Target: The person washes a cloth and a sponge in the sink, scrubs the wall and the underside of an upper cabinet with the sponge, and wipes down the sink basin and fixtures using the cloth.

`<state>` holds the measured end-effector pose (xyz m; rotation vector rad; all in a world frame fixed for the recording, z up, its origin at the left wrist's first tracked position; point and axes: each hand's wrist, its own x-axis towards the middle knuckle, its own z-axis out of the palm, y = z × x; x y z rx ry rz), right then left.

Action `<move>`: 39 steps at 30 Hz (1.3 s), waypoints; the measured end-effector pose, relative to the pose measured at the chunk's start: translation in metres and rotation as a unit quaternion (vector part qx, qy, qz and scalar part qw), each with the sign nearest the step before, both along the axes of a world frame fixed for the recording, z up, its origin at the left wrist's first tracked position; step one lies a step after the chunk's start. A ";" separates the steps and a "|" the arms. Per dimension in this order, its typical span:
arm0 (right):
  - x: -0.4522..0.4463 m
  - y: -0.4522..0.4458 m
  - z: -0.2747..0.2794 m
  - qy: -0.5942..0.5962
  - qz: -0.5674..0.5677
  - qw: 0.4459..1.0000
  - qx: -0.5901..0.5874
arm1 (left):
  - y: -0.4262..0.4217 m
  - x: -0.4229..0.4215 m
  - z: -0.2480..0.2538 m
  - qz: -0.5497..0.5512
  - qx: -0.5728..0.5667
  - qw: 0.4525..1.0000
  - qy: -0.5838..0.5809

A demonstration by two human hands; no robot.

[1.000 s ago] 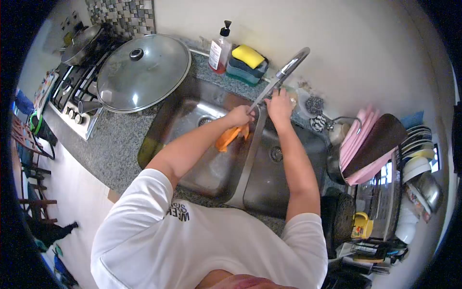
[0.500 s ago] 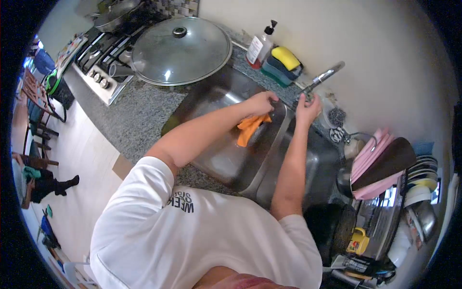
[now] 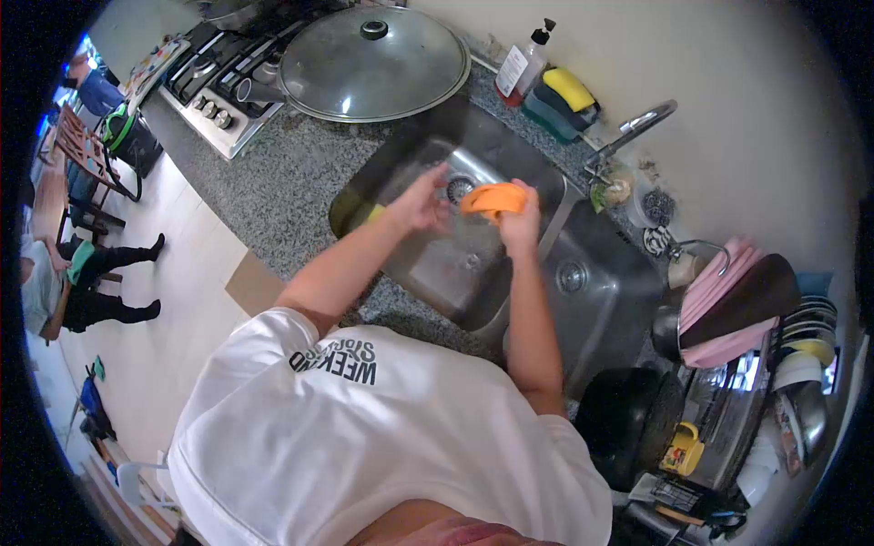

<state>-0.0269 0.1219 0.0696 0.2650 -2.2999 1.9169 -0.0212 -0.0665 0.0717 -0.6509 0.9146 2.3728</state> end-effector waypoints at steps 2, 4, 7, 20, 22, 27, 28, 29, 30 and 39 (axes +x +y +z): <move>0.016 -0.025 0.004 0.035 -0.014 0.984 0.174 | 0.023 0.011 -0.008 -0.062 0.040 0.996 -0.044; 0.042 -0.053 0.025 0.092 -0.002 0.985 0.148 | 0.029 -0.004 -0.051 -0.141 0.338 0.924 0.106; 0.051 -0.051 0.030 0.242 0.077 0.945 0.206 | 0.029 -0.020 -0.055 -0.162 0.405 0.885 0.163; -0.026 -0.035 -0.010 -0.131 -0.097 0.845 -0.509 | 0.063 -0.018 0.036 0.089 -0.463 0.775 0.421; -0.040 -0.032 -0.033 -0.209 -0.048 0.835 -0.507 | 0.063 -0.014 0.031 0.070 -0.585 0.651 0.478; -0.046 -0.021 -0.094 -0.326 0.057 0.827 -0.454 | 0.054 -0.002 0.024 -0.076 -0.673 0.440 0.590; -0.035 -0.022 -0.084 -0.363 0.035 0.824 -0.433 | 0.052 0.000 0.024 -0.108 -0.679 0.416 0.596; -0.026 -0.022 -0.080 -0.398 0.013 0.820 -0.410 | 0.052 0.003 0.022 -0.125 -0.675 0.414 0.598; -0.019 -0.024 -0.078 -0.409 0.027 0.816 -0.407 | 0.051 0.006 0.018 -0.142 -0.671 0.411 0.600; -0.005 -0.041 -0.092 -0.435 0.159 0.798 -0.387 | 0.036 0.021 -0.024 -0.203 -0.672 0.396 0.592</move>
